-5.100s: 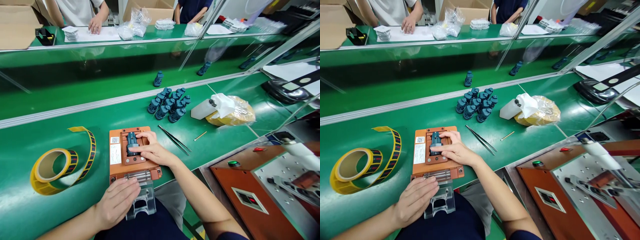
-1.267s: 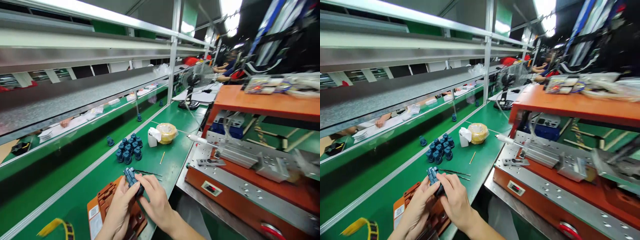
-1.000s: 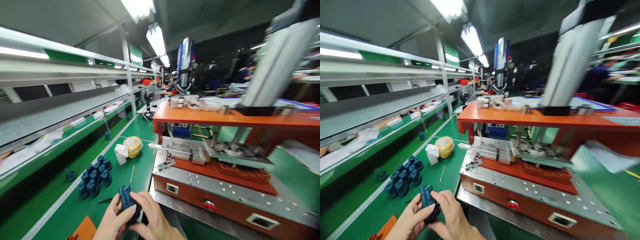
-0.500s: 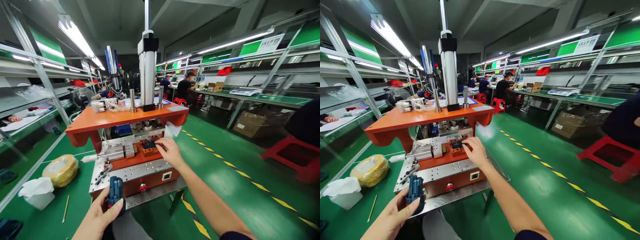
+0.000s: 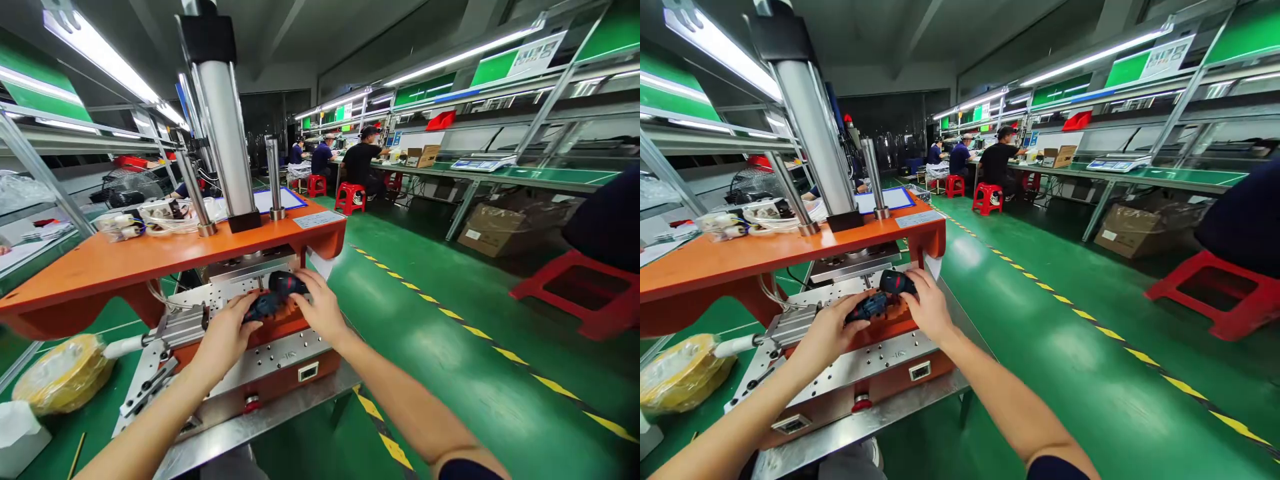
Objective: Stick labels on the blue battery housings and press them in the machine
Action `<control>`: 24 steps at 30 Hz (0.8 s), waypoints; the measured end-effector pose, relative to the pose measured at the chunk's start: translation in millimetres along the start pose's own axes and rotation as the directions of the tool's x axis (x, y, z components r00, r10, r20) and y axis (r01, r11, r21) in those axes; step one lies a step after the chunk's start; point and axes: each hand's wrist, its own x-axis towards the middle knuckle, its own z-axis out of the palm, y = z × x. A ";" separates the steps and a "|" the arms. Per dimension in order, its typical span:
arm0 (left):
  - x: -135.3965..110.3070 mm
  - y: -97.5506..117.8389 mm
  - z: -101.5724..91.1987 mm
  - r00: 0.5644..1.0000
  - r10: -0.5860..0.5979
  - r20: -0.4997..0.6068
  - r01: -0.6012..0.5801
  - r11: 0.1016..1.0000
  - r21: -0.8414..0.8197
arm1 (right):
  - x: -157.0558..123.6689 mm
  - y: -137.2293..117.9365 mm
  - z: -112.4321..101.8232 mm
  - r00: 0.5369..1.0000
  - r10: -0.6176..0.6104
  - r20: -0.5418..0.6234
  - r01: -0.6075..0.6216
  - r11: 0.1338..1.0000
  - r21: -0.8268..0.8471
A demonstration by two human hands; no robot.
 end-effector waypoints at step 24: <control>-189.2 -121.1 -24.0 0.257 -0.965 0.058 0.590 0.109 -0.800 | -136.9 87.0 -20.4 0.404 0.914 -0.045 -0.651 0.322 0.687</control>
